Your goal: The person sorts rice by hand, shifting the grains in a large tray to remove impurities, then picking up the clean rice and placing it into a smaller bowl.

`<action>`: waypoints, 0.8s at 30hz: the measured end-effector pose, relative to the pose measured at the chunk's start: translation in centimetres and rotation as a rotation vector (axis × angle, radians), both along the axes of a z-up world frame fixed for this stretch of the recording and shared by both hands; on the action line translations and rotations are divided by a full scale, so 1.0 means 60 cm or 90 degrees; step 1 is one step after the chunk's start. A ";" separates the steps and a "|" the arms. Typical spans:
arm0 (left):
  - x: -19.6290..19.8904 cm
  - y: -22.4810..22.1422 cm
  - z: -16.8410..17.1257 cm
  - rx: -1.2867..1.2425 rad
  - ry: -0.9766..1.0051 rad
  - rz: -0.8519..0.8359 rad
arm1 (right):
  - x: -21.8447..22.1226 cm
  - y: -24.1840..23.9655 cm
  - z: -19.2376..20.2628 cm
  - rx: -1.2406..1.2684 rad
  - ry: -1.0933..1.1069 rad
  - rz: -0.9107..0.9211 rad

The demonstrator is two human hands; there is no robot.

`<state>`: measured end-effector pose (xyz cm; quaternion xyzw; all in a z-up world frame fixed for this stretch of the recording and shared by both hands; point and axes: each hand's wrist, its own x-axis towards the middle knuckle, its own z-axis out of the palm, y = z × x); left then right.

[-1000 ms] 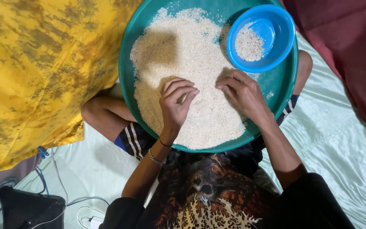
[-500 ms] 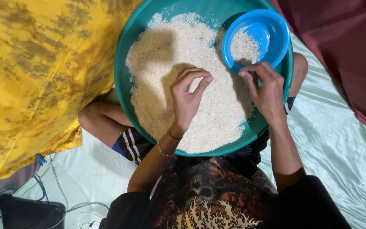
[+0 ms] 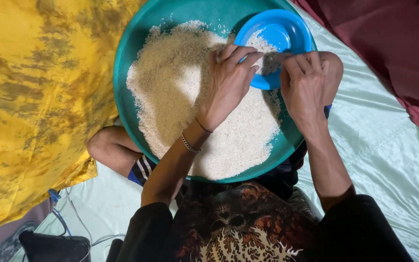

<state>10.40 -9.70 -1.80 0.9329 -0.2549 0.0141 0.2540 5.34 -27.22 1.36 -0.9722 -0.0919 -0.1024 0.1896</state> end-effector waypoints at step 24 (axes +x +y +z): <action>-0.152 0.199 0.032 -0.201 -0.011 0.308 | -0.058 0.090 -0.036 0.200 0.193 0.226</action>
